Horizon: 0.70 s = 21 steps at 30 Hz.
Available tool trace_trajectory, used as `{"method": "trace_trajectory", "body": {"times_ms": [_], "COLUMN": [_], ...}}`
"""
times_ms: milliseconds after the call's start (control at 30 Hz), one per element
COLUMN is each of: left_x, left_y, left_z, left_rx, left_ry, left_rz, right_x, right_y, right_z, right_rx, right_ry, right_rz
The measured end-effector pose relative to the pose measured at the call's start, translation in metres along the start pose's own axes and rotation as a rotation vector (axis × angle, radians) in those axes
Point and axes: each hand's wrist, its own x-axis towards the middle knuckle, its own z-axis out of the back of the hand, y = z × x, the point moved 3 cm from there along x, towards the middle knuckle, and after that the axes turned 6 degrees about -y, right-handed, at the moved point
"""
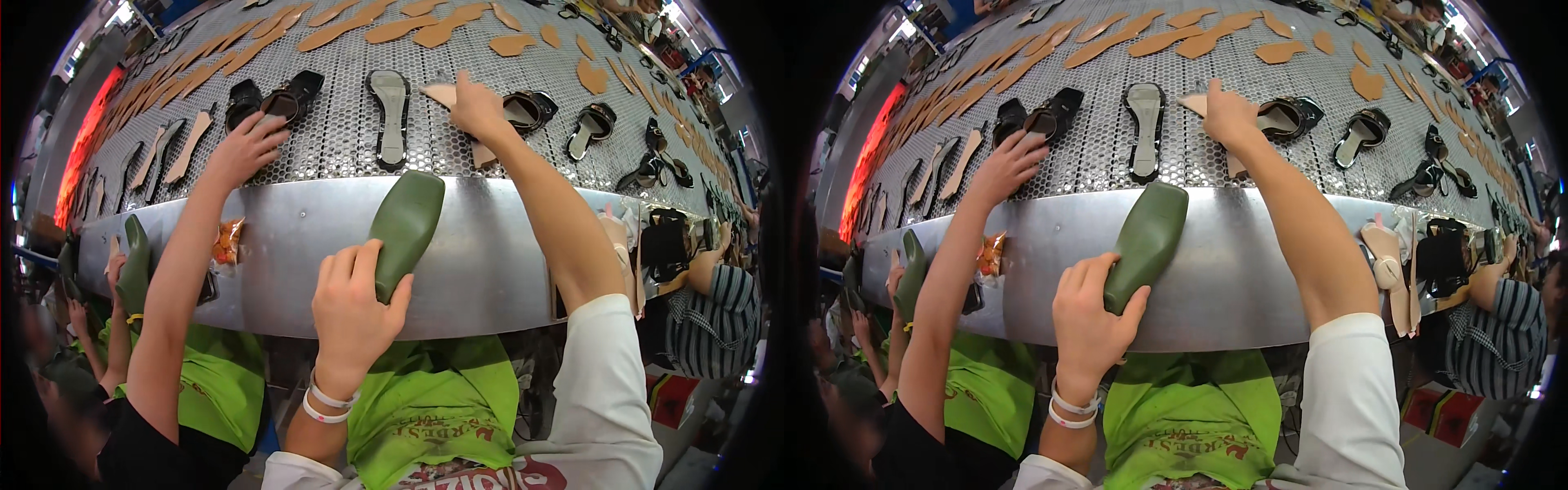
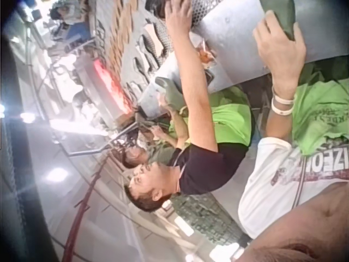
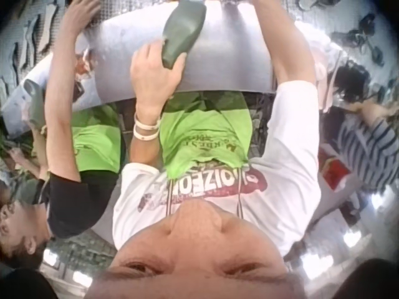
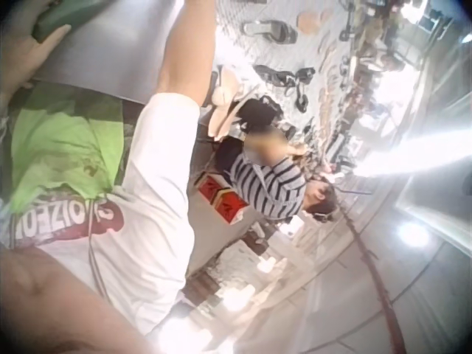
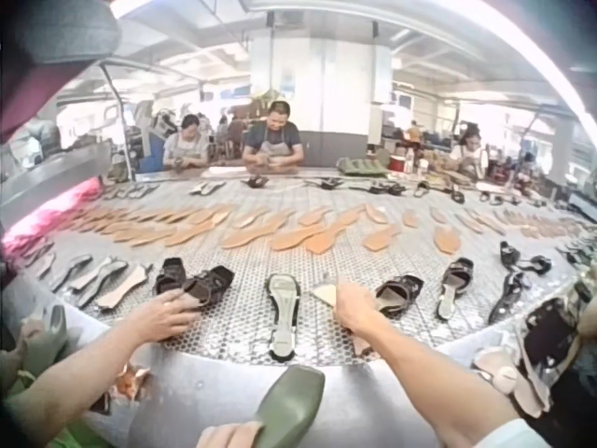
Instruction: The person assembles black slipper sandals by hand on a green shoe last. They repeatedly pick up a sole and a strap, fit the strap onto the sole, and place the finished slipper on a perforated metal table. The process is repeated multiple times throughout the clip.
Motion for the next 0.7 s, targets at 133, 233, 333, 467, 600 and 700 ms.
{"method": "trace_trajectory", "body": {"times_ms": [133, 233, 333, 467, 600, 700], "left_x": [0.0, -0.001, -0.001, -0.002, -0.003, -0.001], "left_y": [0.004, 0.01, 0.014, 0.017, 0.019, 0.021], "left_z": [0.005, 0.008, 0.011, 0.015, 0.016, 0.018], "left_rx": [-0.022, -0.026, -0.045, -0.033, -0.046, -0.061], "left_ry": [-0.011, 0.004, 0.0, -0.019, -0.014, -0.026], "left_rz": [-0.002, 0.016, 0.015, 0.002, 0.004, -0.011], "right_x": [-0.001, 0.005, 0.005, -0.001, 0.001, 0.005], "right_y": [-0.002, -0.005, -0.023, -0.024, -0.028, -0.031], "right_z": [-0.003, -0.002, -0.003, 0.01, 0.032, 0.047], "right_rx": [-0.017, -0.063, -0.106, -0.102, 0.251, 0.635], "right_ry": [-0.002, 0.183, 0.129, 0.085, -0.127, -0.269], "right_rz": [-0.017, -0.041, 0.04, 0.08, 0.016, -0.008]}}
